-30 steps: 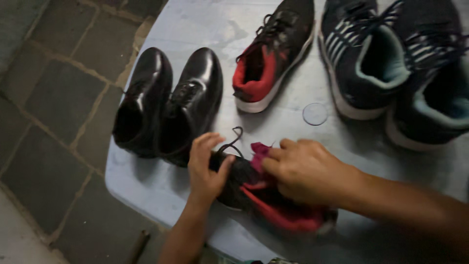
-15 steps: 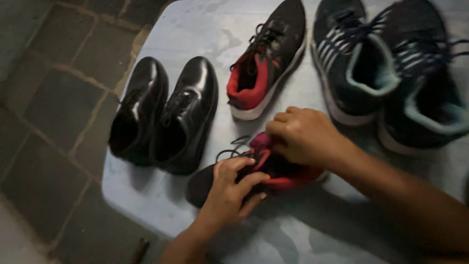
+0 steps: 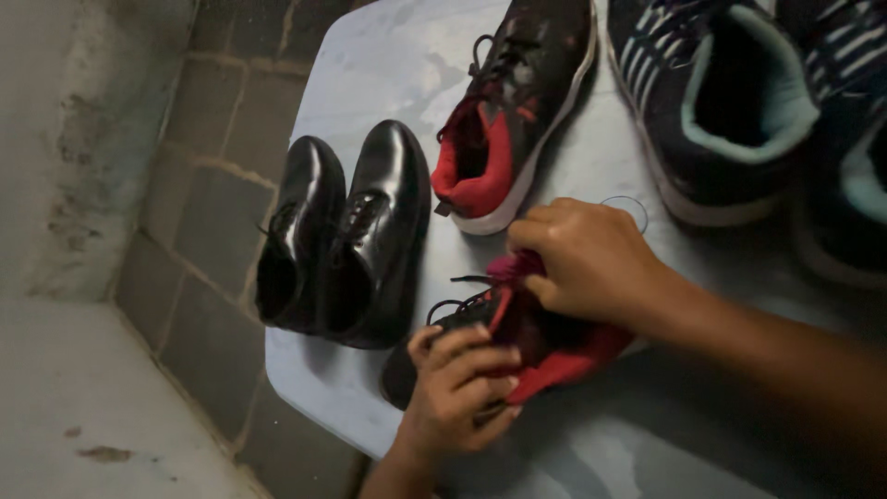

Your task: The person wipes a red and black sneaker with a pink cloth, focusing on the interior and exterior surfaces. The person moves the shoe between a white table and a green plastic chair while continuing to wipe it.

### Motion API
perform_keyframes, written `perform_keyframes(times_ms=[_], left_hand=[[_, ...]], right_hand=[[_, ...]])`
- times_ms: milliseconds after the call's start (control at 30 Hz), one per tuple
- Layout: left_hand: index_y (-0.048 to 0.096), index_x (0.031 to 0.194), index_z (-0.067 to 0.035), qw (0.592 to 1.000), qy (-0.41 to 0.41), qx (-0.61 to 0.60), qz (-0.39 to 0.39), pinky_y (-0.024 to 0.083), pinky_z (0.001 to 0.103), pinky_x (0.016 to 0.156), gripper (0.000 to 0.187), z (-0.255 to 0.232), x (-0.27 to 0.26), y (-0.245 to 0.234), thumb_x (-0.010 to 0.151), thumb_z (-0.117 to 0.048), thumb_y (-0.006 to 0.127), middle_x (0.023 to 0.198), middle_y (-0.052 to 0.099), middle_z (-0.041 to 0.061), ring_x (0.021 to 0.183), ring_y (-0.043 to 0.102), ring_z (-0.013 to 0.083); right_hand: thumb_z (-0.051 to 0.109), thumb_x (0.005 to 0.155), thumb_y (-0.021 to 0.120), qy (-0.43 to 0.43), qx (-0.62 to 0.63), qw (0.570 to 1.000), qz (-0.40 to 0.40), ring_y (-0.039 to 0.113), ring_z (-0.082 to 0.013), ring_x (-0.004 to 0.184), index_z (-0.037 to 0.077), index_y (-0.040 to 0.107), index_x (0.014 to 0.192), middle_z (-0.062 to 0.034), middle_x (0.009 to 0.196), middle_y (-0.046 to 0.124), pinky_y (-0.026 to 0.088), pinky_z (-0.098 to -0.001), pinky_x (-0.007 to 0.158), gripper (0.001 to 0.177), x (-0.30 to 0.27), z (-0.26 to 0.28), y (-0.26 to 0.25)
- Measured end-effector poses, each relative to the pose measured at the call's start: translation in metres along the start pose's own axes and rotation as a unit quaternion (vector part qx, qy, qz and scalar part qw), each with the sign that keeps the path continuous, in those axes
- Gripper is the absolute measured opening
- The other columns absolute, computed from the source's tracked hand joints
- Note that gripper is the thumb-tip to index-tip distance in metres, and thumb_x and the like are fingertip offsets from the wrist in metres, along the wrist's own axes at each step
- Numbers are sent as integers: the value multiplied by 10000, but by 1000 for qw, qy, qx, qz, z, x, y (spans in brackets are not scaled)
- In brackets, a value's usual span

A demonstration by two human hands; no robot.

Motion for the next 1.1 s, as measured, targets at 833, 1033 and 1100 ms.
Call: perform_keyframes(times_ms=[833, 1033, 1100], left_hand=[[738, 872, -174, 997, -67, -10, 25, 91, 661, 1193, 283, 23, -13, 19, 721, -335, 915, 1542, 539, 119, 1542, 235, 469], [740, 883, -182, 998, -55, -1, 21, 126, 646, 1200, 260, 22, -14, 19, 744, -329, 903, 1523, 557, 132, 1529, 265, 466], [742, 897, -176, 998, -55, -12, 19, 157, 639, 1204, 271, 22, -15, 18, 746, -328, 907, 1521, 559, 147, 1520, 303, 450]], right_hand=[[251, 767, 670, -185, -134, 925, 305, 575, -255, 1015, 133, 758, 761, -8, 956, 678, 464, -412, 758, 148, -37, 36, 33], [361, 741, 691, -179, -61, 975, 121, 599, -259, 954, 108, 760, 948, -29, 955, 684, 485, -377, 665, 334, -30, 34, 34], [267, 743, 694, -192, -60, 963, 181, 595, -277, 981, 119, 754, 825, -25, 894, 685, 486, -400, 638, 180, -34, 35, 38]])
Point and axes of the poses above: each hand's wrist, its own x-axis towards the middle knuckle, its own y-axis out of the palm, z = x × y, the point moved 3 cm from there along x, towards the middle knuckle
